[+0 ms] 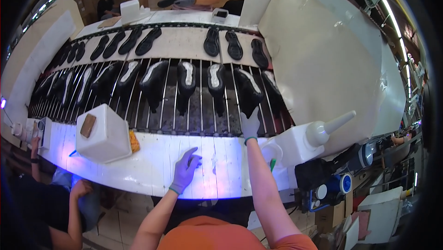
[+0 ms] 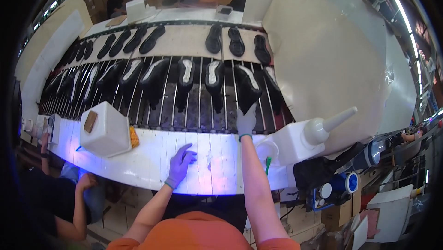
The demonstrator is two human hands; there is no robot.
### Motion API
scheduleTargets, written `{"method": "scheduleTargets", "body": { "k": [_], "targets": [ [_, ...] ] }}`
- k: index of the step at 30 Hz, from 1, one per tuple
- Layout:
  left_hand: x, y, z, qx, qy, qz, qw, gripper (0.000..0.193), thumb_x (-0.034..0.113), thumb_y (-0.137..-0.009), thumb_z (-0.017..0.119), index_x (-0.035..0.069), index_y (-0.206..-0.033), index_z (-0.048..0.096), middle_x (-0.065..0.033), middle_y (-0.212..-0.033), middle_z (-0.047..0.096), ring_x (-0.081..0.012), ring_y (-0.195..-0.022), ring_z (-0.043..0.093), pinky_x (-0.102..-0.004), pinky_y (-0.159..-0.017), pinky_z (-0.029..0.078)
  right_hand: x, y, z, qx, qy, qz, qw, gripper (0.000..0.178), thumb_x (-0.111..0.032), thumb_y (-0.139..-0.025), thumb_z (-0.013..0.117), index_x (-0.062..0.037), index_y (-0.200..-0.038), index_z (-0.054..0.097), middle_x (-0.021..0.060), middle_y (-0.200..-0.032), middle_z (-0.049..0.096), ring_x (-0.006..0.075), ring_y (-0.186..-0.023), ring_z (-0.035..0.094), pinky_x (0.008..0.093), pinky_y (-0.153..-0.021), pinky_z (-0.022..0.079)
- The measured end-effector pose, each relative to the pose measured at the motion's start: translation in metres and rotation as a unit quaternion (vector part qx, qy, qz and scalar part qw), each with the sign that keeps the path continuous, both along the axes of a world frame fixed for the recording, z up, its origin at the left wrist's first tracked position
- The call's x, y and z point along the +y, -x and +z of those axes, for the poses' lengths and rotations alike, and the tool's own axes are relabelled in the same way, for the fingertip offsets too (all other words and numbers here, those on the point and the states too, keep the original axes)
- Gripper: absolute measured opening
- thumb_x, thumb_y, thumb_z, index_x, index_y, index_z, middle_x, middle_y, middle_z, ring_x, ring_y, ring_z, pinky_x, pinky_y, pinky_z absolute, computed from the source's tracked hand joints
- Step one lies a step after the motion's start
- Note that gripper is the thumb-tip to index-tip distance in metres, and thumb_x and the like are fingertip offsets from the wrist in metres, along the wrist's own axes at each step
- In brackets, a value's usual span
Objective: Apply adhesive or primer to the perimeter of shoe soles using a brush in a manufacturing facility.
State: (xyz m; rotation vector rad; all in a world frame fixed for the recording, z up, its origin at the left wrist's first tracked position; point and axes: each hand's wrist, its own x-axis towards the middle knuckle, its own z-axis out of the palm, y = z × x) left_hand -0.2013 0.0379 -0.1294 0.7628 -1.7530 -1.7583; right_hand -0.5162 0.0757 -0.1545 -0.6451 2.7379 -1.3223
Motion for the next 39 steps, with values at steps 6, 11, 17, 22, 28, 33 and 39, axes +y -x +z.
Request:
{"method": "scheduleTargets", "body": {
  "k": [6,11,17,22,28,33,39],
  "targets": [
    [-0.021,0.012,-0.008,-0.047,0.123,0.046,0.990,0.042,0.019,-0.096,0.055,0.005,-0.135,0.049,-0.0166,-0.113,0.065,-0.0239,-0.104,0.064,-0.0346,-0.090,0.050,0.064,-0.192,0.033,0.122,-0.072,0.245,0.959,0.071,-0.038,-0.092,0.059,-0.0057,-0.148,0.030,0.0201,-0.150,0.034,0.0368,-0.143,0.024,0.0524,-0.115,0.019],
    [-0.039,0.030,-0.002,-0.182,0.484,-0.041,0.855,0.046,0.028,-0.095,0.050,0.010,-0.137,0.048,-0.0143,-0.140,0.049,-0.0326,-0.134,0.040,-0.0478,-0.114,0.022,0.121,-0.234,0.036,0.155,-0.112,0.437,0.879,0.050,-0.032,-0.092,0.059,-0.0117,-0.137,0.051,0.0147,-0.143,0.046,0.0367,-0.135,0.037,0.0537,-0.114,0.024],
    [-0.043,0.040,-0.008,-0.202,0.478,-0.038,0.854,0.044,0.020,-0.092,0.053,0.010,-0.135,0.050,-0.0119,-0.132,0.055,-0.0305,-0.125,0.047,-0.0471,-0.109,0.029,0.122,-0.229,0.033,0.153,-0.059,0.414,0.895,0.043,-0.027,-0.091,0.060,-0.0124,-0.131,0.057,0.0121,-0.136,0.054,0.0341,-0.130,0.044,0.0512,-0.113,0.026],
    [-0.058,0.053,-0.024,-0.119,0.349,0.060,0.928,0.044,0.006,-0.088,0.055,0.011,-0.131,0.054,-0.0107,-0.102,0.068,-0.0307,-0.095,0.059,-0.0402,-0.087,0.046,0.123,-0.230,0.032,0.161,-0.059,0.414,0.894,0.043,-0.026,-0.091,0.058,-0.0110,-0.131,0.055,0.0121,-0.136,0.052,0.0334,-0.130,0.043,0.0525,-0.114,0.025],
    [-0.085,0.055,-0.023,-0.137,0.275,-0.008,0.952,0.039,0.015,-0.083,0.066,0.011,-0.122,0.062,-0.0081,-0.092,0.071,-0.0294,-0.090,0.060,-0.0396,-0.083,0.047,0.122,-0.229,0.033,0.165,-0.055,0.413,0.894,0.042,-0.026,-0.091,0.059,-0.0108,-0.130,0.056,0.0119,-0.134,0.054,0.0328,-0.129,0.045,0.0525,-0.113,0.026],
    [-0.076,0.064,-0.013,-0.134,0.328,-0.038,0.935,0.045,0.016,-0.080,0.070,0.013,-0.124,0.061,-0.0050,-0.094,0.071,-0.0273,-0.092,0.059,-0.0398,-0.086,0.045,0.123,-0.229,0.032,0.164,-0.049,0.396,0.902,0.039,-0.024,-0.090,0.061,-0.0118,-0.127,0.059,0.0118,-0.132,0.056,0.0338,-0.127,0.047,0.0523,-0.112,0.028],
    [-0.064,0.095,-0.021,-0.087,0.344,-0.088,0.931,0.058,0.014,-0.080,0.069,0.014,-0.136,0.051,-0.0027,-0.095,0.071,-0.0241,-0.092,0.060,-0.0387,-0.088,0.043,0.120,-0.230,0.033,0.173,-0.049,0.395,0.901,0.038,-0.023,-0.089,0.061,-0.0106,-0.126,0.059,0.0120,-0.131,0.056,0.0336,-0.126,0.047,0.0526,-0.110,0.030]
  ]
}}
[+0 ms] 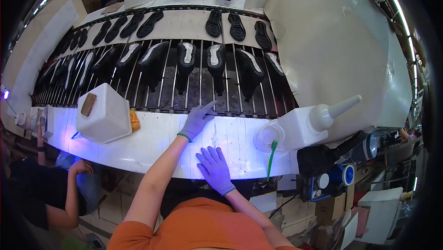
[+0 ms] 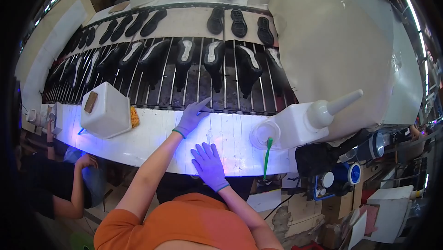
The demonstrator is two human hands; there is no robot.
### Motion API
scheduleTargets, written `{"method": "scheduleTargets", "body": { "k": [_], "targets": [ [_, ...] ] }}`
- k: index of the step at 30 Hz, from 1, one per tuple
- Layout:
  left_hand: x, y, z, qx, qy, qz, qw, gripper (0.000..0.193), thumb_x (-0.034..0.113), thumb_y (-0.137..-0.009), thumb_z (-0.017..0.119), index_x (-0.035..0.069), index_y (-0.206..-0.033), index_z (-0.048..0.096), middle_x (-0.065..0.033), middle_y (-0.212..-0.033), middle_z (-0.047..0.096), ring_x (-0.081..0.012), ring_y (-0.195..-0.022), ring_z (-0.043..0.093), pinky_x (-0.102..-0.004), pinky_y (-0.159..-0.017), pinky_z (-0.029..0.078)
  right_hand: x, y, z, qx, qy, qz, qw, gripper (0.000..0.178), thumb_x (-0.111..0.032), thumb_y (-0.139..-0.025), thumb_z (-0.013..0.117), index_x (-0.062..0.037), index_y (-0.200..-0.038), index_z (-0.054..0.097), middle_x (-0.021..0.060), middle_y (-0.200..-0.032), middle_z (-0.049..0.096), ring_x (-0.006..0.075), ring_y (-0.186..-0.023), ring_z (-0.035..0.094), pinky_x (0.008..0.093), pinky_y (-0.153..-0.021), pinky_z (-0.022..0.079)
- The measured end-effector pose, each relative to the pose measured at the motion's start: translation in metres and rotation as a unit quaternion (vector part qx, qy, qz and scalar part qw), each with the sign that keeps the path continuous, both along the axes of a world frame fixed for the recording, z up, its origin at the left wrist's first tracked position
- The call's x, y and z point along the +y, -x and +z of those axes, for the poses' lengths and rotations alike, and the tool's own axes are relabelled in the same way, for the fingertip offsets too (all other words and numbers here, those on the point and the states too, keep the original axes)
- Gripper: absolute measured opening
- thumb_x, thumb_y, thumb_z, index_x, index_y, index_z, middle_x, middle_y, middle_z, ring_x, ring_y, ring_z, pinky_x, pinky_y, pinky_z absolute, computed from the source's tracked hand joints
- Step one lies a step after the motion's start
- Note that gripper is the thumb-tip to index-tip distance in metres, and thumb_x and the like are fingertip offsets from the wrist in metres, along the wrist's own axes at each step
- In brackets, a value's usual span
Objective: Apply adhesive or primer to the perimeter of shoe soles using a brush in a manufacturing facility.
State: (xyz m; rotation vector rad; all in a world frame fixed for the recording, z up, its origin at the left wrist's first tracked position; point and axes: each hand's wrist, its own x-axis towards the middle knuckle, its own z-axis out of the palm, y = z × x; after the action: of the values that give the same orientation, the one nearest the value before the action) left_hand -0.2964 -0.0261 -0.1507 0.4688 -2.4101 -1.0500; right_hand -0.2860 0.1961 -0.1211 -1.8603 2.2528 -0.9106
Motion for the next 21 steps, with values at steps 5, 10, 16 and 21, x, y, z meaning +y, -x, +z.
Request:
{"method": "scheduleTargets", "body": {
  "k": [5,10,16,21],
  "targets": [
    [-0.003,0.015,-0.002,-0.014,0.029,-0.031,0.999,0.064,0.014,-0.082,0.067,0.014,-0.142,0.044,-0.0017,-0.094,0.071,-0.0224,-0.091,0.060,-0.0378,-0.088,0.043,-0.001,0.001,0.000,0.000,0.000,0.003,1.000,0.038,-0.022,-0.089,0.062,-0.0099,-0.125,0.059,0.0121,-0.130,0.056,0.0336,-0.126,0.047,0.0527,-0.110,0.030],
    [0.003,0.037,0.036,-0.156,0.231,-0.078,0.957,0.060,0.011,-0.085,0.059,0.004,-0.141,0.042,-0.0083,-0.083,0.067,-0.0236,-0.086,0.062,-0.0363,-0.079,0.046,0.000,0.002,-0.001,0.003,0.001,-0.006,1.000,0.037,-0.022,-0.089,0.062,-0.0095,-0.124,0.060,0.0124,-0.129,0.057,0.0336,-0.125,0.047,0.0525,-0.110,0.031],
    [0.021,0.060,0.049,-0.214,0.488,-0.130,0.836,0.045,0.011,-0.087,0.051,-0.003,-0.129,0.050,-0.0054,-0.077,0.064,-0.0192,-0.078,0.063,-0.0320,-0.072,0.044,-0.001,0.004,0.000,0.008,0.006,-0.007,1.000,0.036,-0.021,-0.089,0.061,-0.0082,-0.122,0.060,0.0126,-0.128,0.057,0.0338,-0.124,0.048,0.0525,-0.109,0.032],
    [0.024,0.055,0.035,-0.149,0.521,-0.093,0.835,0.026,0.014,-0.086,0.055,0.004,-0.110,0.057,-0.0044,-0.071,0.062,-0.0199,-0.069,0.062,-0.0320,-0.066,0.042,0.003,0.001,-0.005,0.015,0.001,0.008,1.000,0.036,-0.022,-0.090,0.057,-0.0065,-0.123,0.059,0.0139,-0.128,0.056,0.0336,-0.125,0.046,0.0525,-0.109,0.031]
  ]
}}
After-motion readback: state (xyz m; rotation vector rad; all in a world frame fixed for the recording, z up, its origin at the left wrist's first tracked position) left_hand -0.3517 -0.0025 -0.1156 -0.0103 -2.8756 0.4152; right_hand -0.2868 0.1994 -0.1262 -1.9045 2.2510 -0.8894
